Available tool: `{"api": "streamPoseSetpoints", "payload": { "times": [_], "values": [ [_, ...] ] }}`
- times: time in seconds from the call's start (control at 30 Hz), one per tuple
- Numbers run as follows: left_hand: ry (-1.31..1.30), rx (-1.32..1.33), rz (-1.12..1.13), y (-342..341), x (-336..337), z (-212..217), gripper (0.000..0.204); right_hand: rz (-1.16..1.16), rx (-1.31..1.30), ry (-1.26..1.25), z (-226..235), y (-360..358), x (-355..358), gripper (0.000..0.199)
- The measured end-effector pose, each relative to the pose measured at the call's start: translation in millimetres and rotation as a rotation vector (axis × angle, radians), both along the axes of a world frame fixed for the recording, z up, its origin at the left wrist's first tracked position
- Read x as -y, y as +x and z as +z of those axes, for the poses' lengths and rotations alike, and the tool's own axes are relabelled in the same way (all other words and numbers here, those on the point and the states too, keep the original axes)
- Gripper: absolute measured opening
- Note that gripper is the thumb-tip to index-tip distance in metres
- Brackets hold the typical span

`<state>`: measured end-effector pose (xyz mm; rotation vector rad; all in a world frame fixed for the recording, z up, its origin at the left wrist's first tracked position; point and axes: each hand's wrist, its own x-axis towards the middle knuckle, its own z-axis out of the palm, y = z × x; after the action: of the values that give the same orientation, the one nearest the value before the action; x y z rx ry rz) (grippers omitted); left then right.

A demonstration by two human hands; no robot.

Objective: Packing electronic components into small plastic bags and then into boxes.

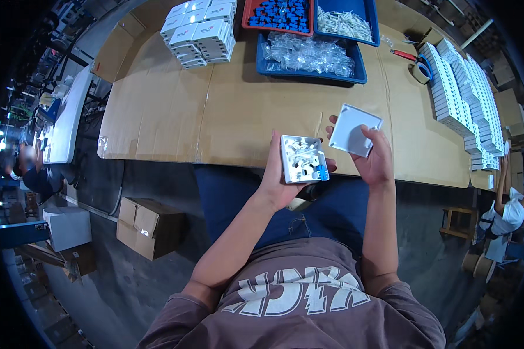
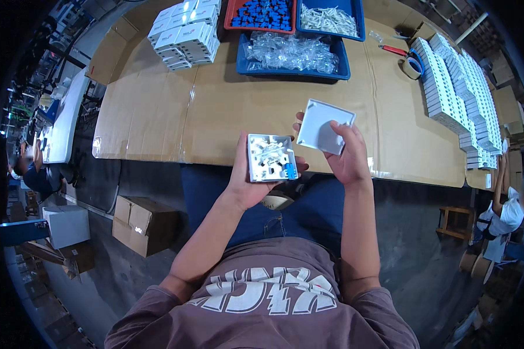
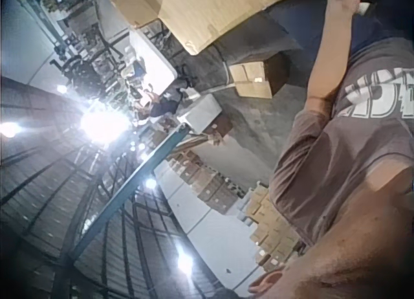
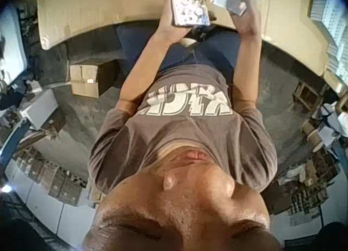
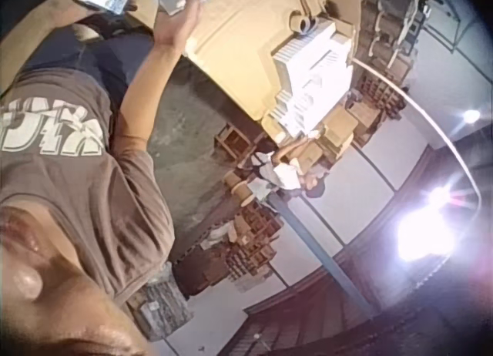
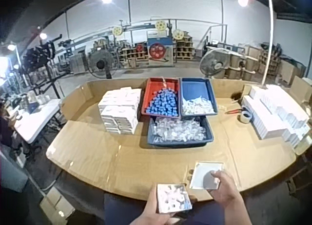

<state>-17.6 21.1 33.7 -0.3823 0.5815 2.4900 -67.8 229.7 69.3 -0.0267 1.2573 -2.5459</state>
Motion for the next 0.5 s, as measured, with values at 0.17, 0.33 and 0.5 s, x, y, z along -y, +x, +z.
{"api": "streamPoseSetpoints", "payload": {
  "times": [0.17,0.33,0.5],
  "values": [
    [-0.045,0.103,0.028,4,-5,17,0.086,0.134,0.036,0.115,22,-13,3,0.058],
    [-0.003,0.059,0.022,3,-5,17,0.078,0.198,-0.069,0.374,33,-12,9,0.065],
    [-0.048,0.071,0.069,3,-14,21,0.082,0.271,-0.332,0.652,30,-9,12,0.051]
  ]
}}
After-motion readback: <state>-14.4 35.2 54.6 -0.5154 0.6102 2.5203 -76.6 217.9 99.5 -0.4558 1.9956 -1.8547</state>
